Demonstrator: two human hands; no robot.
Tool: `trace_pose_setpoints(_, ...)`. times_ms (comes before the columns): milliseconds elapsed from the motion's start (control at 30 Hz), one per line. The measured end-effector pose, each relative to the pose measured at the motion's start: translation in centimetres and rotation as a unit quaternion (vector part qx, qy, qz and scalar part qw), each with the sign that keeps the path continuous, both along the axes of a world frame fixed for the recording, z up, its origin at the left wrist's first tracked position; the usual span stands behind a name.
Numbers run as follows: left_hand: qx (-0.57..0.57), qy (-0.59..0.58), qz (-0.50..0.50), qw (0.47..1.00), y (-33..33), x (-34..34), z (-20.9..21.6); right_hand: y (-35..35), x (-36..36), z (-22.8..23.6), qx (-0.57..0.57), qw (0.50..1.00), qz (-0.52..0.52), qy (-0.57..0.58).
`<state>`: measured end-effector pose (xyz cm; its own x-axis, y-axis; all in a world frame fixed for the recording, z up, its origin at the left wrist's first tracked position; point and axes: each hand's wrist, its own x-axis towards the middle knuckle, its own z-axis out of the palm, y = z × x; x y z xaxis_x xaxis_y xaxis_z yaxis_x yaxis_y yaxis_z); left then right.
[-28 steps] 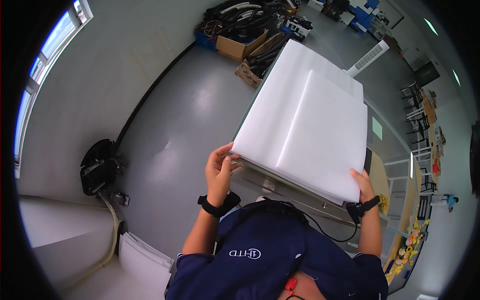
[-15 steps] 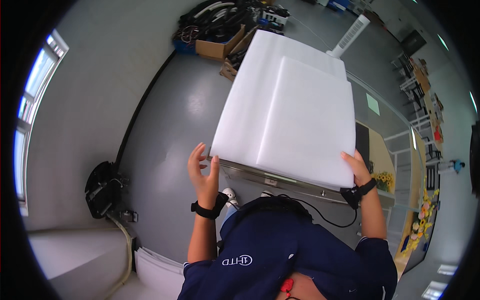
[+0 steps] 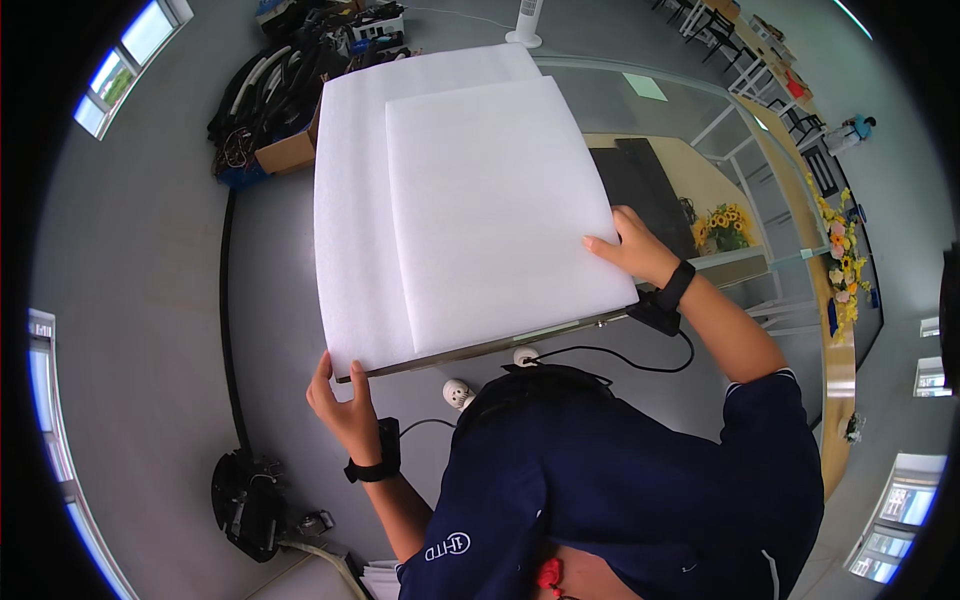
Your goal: Wipe down the top and sides of a glass display cabinet after removing protective foam sheets.
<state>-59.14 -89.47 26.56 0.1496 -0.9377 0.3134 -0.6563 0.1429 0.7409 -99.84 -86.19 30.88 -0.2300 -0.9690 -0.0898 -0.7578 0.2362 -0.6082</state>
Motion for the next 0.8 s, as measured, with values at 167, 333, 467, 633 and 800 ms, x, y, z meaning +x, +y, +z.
trace_pose_setpoints(167, 0.033, -0.034, -0.005, 0.999, -0.2, -0.1, 1.0, 0.2, 0.5, 0.8, 0.015, 1.000, -0.004, 0.006)
trace_pose_setpoints(333, 0.022, -0.042, -0.019, 0.999, -0.2, -0.3, 1.9, -0.3, 1.1, 2.2, 0.067, 0.977, -0.055, -0.196)
trace_pose_setpoints(467, 0.023, 0.073, -0.029, 0.997, 0.1, -0.3, 2.2, -0.4, 0.3, 0.8, 0.096, 0.925, -0.064, -0.361)
trace_pose_setpoints(633, 0.061, 0.393, -0.032, 0.917, 0.8, -0.5, 2.3, 0.7, 1.8, 2.8, 0.132, 0.849, -0.043, -0.509)
trace_pose_setpoints(800, 0.065, 0.583, -0.135, 0.798, 2.3, -4.3, 2.3, 1.5, 2.6, 2.9, 0.130, 0.775, -0.043, -0.617)
